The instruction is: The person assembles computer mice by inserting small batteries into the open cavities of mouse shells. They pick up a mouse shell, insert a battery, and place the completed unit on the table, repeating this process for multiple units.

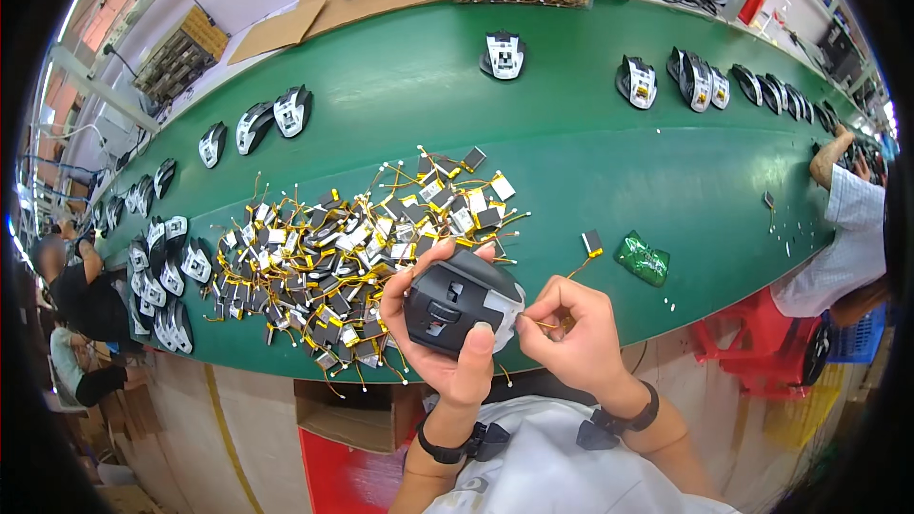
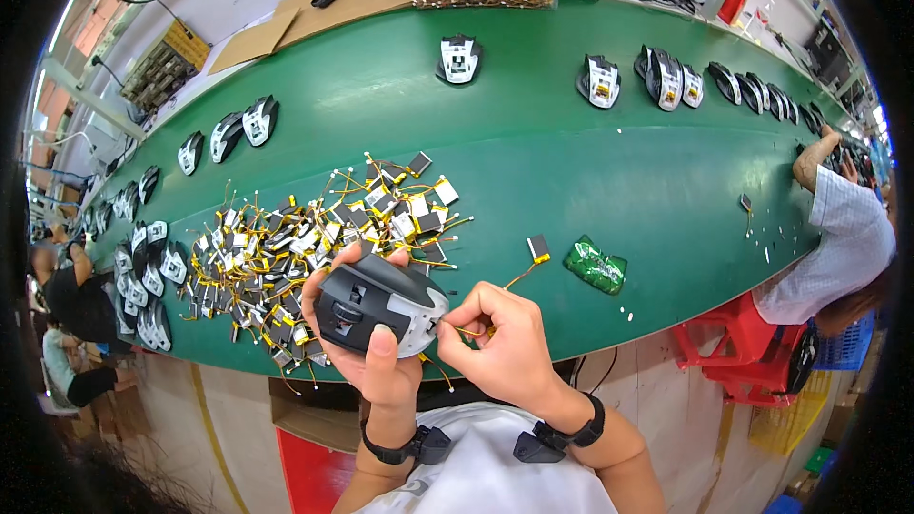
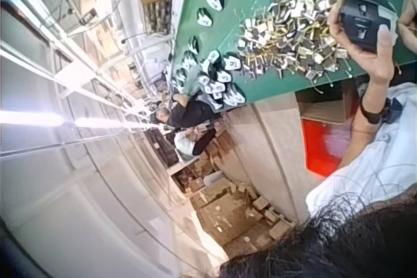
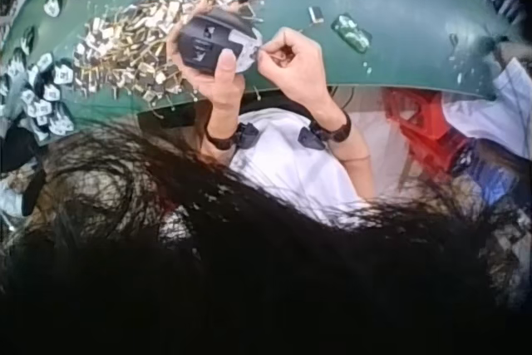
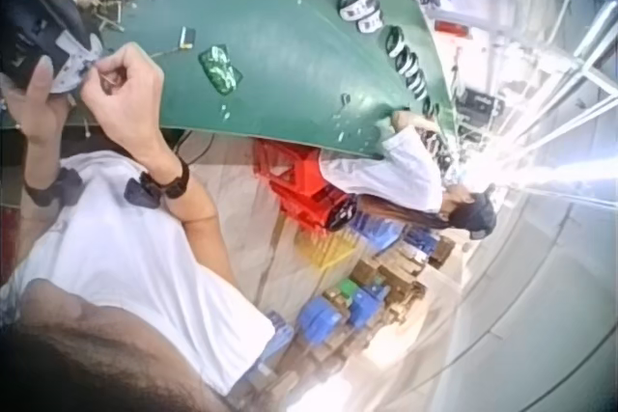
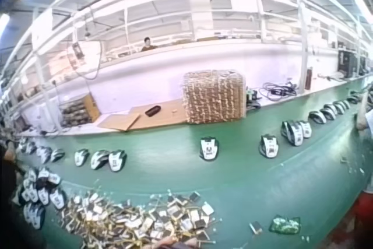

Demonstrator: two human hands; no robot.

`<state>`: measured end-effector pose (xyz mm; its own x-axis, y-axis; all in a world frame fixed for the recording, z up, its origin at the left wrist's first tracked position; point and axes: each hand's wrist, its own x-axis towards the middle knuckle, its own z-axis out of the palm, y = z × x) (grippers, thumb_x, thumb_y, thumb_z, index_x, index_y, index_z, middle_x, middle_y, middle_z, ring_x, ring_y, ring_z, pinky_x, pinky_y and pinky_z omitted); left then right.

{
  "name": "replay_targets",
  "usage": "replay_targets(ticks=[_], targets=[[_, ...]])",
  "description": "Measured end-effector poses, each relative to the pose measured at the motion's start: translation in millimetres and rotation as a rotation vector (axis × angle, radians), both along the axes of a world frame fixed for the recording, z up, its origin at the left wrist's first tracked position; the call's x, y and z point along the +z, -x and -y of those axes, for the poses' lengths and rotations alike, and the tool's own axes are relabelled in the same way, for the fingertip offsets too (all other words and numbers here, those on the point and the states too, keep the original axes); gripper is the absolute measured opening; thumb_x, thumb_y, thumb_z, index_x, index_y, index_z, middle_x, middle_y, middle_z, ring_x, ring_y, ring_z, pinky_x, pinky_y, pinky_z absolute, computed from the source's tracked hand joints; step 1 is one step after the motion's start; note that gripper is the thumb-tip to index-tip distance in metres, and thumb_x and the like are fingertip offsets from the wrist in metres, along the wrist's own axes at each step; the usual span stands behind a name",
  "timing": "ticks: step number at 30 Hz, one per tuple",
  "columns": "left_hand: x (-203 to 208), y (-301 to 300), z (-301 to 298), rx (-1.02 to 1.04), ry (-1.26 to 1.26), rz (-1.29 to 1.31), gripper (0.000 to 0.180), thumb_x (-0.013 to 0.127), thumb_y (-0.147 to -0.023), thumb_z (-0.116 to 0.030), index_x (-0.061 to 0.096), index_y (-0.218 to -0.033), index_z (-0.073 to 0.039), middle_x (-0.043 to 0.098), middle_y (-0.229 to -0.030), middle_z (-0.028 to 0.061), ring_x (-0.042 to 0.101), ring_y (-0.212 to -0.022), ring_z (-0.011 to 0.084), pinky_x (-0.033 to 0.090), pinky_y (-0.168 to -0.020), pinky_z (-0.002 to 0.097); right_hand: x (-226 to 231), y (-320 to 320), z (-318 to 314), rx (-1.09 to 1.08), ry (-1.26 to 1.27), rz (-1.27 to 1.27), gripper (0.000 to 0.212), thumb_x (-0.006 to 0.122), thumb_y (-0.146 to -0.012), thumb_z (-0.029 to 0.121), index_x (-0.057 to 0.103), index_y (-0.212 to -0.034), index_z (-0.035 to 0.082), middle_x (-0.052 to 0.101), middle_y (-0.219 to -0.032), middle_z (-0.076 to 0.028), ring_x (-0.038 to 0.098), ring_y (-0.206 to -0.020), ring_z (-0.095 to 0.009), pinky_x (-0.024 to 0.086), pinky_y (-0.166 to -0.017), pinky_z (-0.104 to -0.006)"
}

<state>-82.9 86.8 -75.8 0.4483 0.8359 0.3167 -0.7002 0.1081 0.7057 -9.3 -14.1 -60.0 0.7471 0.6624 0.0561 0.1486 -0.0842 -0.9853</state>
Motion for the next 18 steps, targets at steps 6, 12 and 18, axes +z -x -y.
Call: replay_targets(ticks=[6,12,18], targets=[[1.3,-1.6,2.7,0.087,-0.056,-0.080,0.080,0.081,-0.073,-0.031,0.034,-0.138,-0.016,0.045,-0.134,0.0157,0.057,-0.113,0.0392,0.054,-0.089,0.0471,-2.2,1.2,1.0,0.010,-0.002,-0.229,0.015,0.072,-0.076,0.002,0.058,-0.072,0.001,0.058,-0.063,0.002,0.045,-0.056,-0.001,0.035,-0.048,-0.0204],[-15.0,8.3,2.8,0.124,-0.421,-0.093,0.077,0.080,-0.077,-0.024,0.028,-0.133,-0.019,0.046,-0.130,0.0201,0.058,-0.108,0.0460,0.053,-0.089,0.0545,-5.3,-2.0,0.8,0.062,-0.001,-0.383,0.016,0.072,-0.077,0.004,0.057,-0.075,0.000,0.060,-0.066,0.002,0.048,-0.060,0.000,0.038,-0.050,-0.0198],[-12.1,8.9,5.5,0.089,-0.508,-0.104,0.076,0.080,-0.078,-0.021,0.028,-0.133,-0.020,0.046,-0.132,0.0184,0.058,-0.108,0.0467,0.053,-0.089,0.0556,-5.2,-5.5,2.6,0.084,-0.071,-0.538,0.014,0.071,-0.080,0.003,0.058,-0.078,-0.001,0.065,-0.073,-0.001,0.055,-0.065,-0.002,0.043,-0.054,-0.0197]])
